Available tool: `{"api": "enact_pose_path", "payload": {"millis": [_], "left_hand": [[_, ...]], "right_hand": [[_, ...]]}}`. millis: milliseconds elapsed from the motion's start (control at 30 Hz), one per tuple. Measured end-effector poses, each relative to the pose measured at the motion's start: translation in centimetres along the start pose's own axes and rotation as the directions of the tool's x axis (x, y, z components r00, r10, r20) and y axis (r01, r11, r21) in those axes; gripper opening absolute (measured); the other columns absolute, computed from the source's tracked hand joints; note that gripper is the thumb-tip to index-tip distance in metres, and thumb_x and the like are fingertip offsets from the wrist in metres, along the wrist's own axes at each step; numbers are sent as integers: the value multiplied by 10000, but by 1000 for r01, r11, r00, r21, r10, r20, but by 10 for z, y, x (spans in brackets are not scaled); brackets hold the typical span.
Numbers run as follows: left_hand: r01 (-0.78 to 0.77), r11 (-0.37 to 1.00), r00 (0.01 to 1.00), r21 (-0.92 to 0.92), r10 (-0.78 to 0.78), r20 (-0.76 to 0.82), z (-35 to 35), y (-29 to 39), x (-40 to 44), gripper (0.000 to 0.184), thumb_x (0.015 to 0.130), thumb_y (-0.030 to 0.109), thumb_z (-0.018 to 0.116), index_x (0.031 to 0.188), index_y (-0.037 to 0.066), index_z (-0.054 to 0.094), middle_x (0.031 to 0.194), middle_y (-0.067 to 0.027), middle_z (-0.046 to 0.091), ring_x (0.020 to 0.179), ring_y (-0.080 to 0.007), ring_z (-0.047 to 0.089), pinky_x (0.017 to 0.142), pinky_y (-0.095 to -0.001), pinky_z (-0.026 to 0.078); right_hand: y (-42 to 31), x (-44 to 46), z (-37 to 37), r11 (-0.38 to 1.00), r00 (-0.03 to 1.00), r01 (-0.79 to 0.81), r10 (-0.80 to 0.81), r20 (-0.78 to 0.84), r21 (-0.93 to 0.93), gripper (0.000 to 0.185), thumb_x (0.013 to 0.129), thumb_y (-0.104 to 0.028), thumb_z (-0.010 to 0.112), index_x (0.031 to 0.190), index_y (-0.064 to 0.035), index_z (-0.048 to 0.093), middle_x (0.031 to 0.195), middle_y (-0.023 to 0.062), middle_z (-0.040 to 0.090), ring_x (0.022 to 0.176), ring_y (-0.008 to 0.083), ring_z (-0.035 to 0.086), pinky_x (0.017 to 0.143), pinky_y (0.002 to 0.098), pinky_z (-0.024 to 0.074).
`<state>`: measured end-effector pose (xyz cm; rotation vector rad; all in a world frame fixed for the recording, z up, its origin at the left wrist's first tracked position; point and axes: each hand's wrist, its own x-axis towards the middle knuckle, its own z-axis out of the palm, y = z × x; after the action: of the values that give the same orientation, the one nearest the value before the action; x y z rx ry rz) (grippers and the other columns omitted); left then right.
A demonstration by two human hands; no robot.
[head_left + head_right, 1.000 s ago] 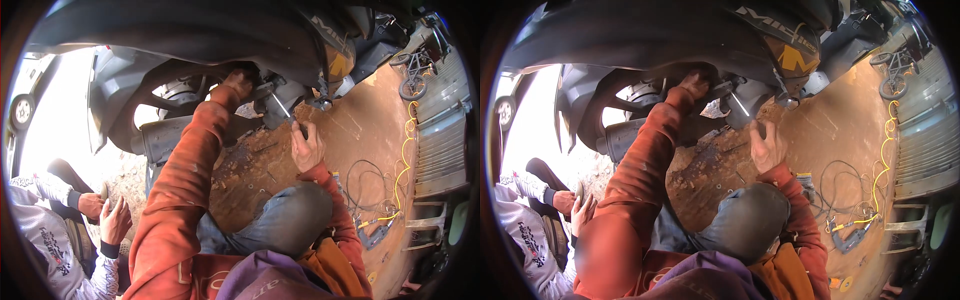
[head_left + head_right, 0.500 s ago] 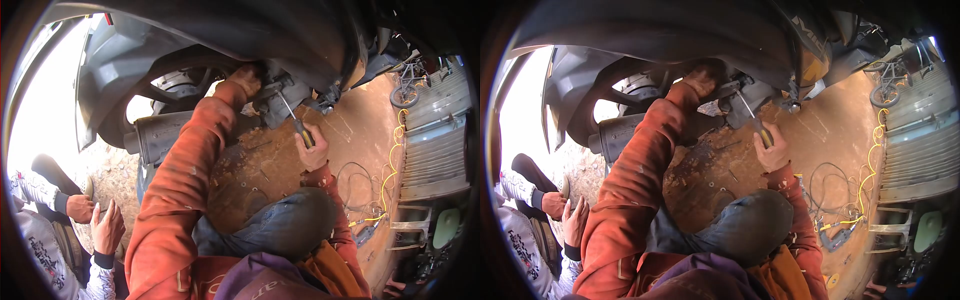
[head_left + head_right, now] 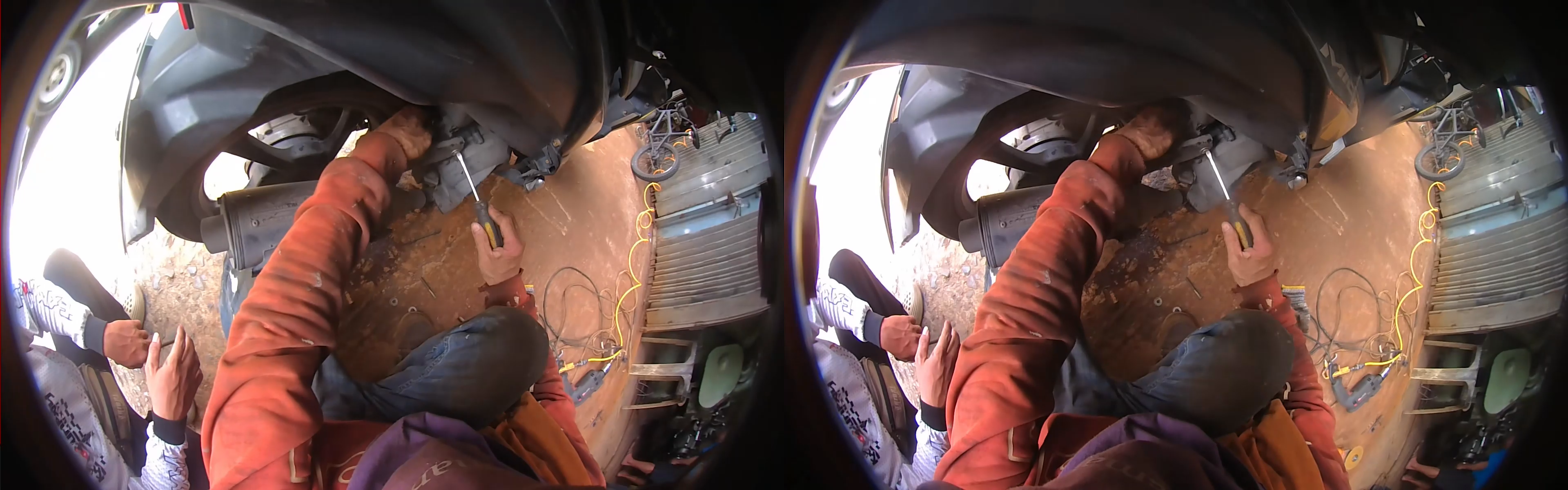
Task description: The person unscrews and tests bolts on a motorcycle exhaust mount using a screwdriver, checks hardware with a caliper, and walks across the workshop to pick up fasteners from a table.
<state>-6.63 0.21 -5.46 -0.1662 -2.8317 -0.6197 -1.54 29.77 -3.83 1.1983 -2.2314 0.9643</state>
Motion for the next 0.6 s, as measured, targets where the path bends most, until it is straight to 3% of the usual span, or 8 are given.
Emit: {"api": "enact_pose_path", "payload": {"millis": [133, 200, 233, 333, 400, 433, 500, 600], "left_hand": [[-60, 998, 987, -18, 57, -151, 11, -7, -3, 362, 898, 117, 422, 1202, 65, 612, 1278, -150, 585, 1219, -308, 528, 1043, -371, 413], [-67, 998, 984, -2, 66, -167, 8, -1, -4, 360, 894, 114, 428, 1200, 67, 611, 1275, -150, 586, 1216, -306, 530, 1038, -372, 416], [-46, 996, 997, 79, 50, -63, 4, -1, -1, 357, 910, 138, 450, 1220, 100, 621, 1280, -103, 601, 1204, -258, 556, 1006, -330, 441], [4, 990, 999, 140, 1, -32, -2, 7, 0, 341, 920, 152, 486, 1220, 128, 646, 1277, -53, 622, 1191, -203, 582, 971, -285, 469], [34, 993, 995, 110, -23, -99, -5, 10, -1, 328, 915, 142, 500, 1199, 124, 661, 1269, -50, 627, 1192, -196, 582, 967, -283, 473], [0, 988, 1000, 157, 4, -29, -7, 9, -2, 322, 907, 132, 511, 1188, 120, 667, 1270, -55, 627, 1190, -191, 583, 965, -282, 473], [-42, 979, 998, 200, 33, 47, -2, 7, -1, 316, 900, 122, 521, 1177, 117, 673, 1271, -60, 626, 1188, -187, 585, 962, -281, 474], [-27, 969, 999, 247, 36, -31, 3, 5, 1, 294, 895, 118, 523, 1141, 114, 685, 1254, -62, 634, 1177, -187, 591, 950, -282, 477]], "right_hand": [[-2, 5, -14, 790, 882, -470, 425, 202, 393, 333, 863, -54, 691, 1169, 34, 591, 899, 116, 651, 643, 119, 588, 538, 231, 443], [-7, 20, -32, 334, 650, -745, 558, 516, 577, 336, 884, -81, 692, 1178, 41, 584, 888, 87, 650, 735, 89, 609, 652, 202, 477], [-6, 20, -35, 335, 650, -746, 559, 516, 576, 336, 884, -81, 692, 1178, 41, 584, 888, 87, 650, 735, 89, 609, 652, 202, 477], [-2, 21, -33, 547, 705, -709, 553, 445, 444, 322, 881, -95, 699, 1152, 48, 599, 888, 85, 646, 747, 102, 606, 649, 230, 482], [1, 20, -24, 892, 932, -351, 304, 199, 284, 316, 846, -87, 717, 1129, 24, 629, 894, 91, 628, 750, 161, 614, 644, 281, 492], [-1, 24, -26, 892, 931, -353, 306, 199, 282, 316, 846, -87, 717, 1129, 24, 629, 894, 91, 628, 750, 161, 614, 644, 281, 492], [-9, 34, -35, 983, 987, 95, -72, 142, -158, 344, 795, -69, 730, 1122, -1, 648, 927, 117, 605, 801, 261, 624, 688, 351, 507], [-23, 27, -33, 886, 980, 146, -69, 187, -439, 384, 752, -47, 731, 1127, -25, 653, 946, 135, 584, 843, 317, 616, 726, 386, 507]]}}
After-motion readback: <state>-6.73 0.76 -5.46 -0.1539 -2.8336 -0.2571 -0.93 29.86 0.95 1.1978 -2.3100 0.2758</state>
